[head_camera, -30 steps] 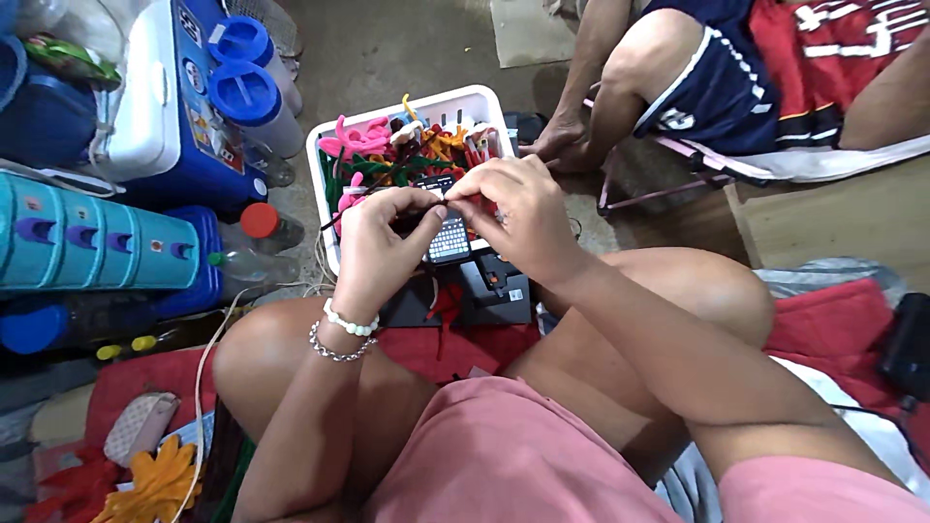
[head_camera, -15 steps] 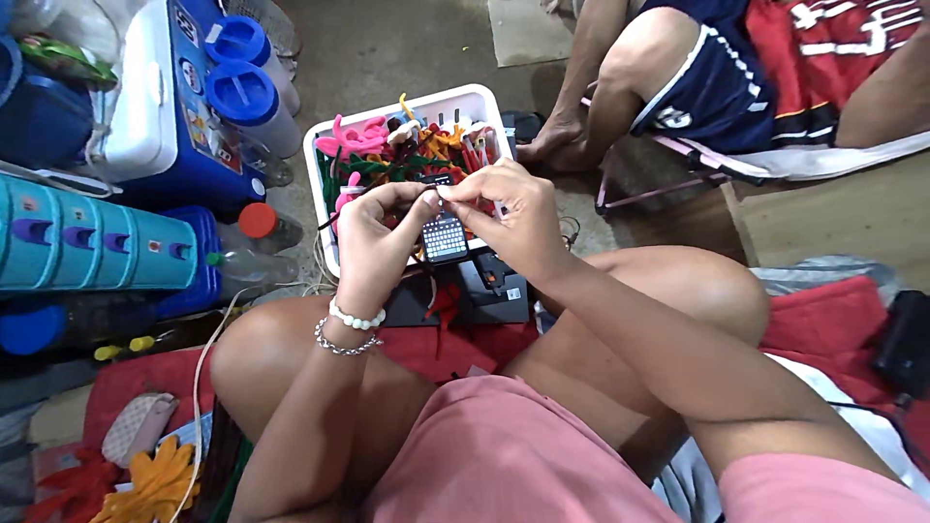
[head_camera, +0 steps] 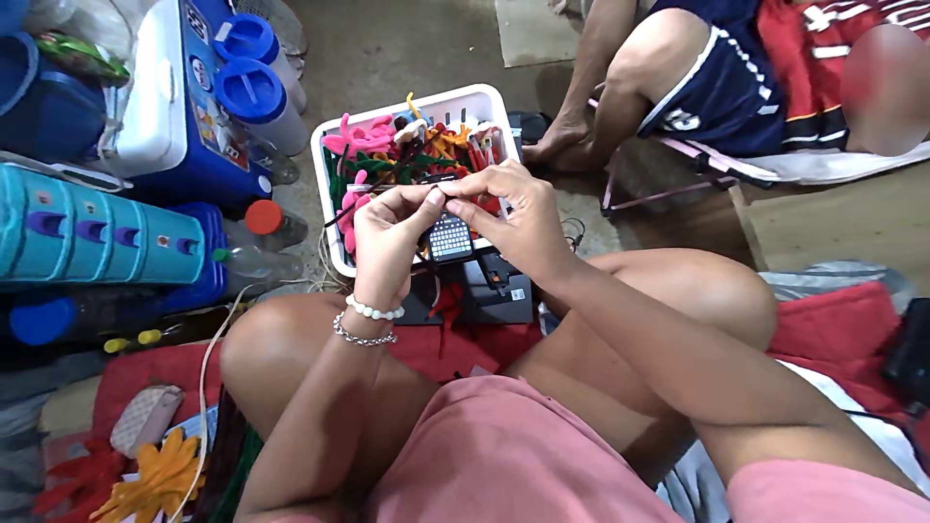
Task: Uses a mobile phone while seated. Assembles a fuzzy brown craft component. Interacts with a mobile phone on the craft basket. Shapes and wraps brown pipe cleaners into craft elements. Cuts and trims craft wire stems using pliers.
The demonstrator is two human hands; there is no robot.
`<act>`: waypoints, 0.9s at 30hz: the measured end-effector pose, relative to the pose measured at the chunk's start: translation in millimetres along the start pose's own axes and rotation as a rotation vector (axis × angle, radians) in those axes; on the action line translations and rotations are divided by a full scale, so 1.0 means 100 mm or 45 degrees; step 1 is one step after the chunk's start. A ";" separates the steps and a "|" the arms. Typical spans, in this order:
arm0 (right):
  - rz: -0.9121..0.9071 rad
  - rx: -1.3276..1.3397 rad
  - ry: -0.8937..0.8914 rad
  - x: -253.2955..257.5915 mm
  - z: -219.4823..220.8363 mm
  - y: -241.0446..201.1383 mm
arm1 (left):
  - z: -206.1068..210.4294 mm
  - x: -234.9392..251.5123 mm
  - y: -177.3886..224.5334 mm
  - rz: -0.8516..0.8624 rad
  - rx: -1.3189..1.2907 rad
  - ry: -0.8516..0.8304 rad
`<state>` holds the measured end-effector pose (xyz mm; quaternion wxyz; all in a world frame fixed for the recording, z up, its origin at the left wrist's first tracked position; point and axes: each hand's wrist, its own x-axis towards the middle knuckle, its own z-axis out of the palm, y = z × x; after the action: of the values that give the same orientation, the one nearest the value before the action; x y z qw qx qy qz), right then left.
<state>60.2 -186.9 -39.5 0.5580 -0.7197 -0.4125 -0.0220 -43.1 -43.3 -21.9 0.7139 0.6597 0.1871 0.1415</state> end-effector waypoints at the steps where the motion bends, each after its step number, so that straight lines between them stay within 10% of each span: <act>1: 0.011 0.023 -0.010 0.00 0.01 0.01 | 0.00 0.01 -0.01 0.008 -0.008 0.008; 27: -0.126 -0.046 -0.097 0.08 -0.18 -0.01 | -0.02 0.06 0.00 0.517 0.638 -0.043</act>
<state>72.5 -196.9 -28.0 0.5270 -0.7087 -0.4681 -0.0297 -38.7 -38.4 -22.6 0.4894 0.8411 0.0689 0.2198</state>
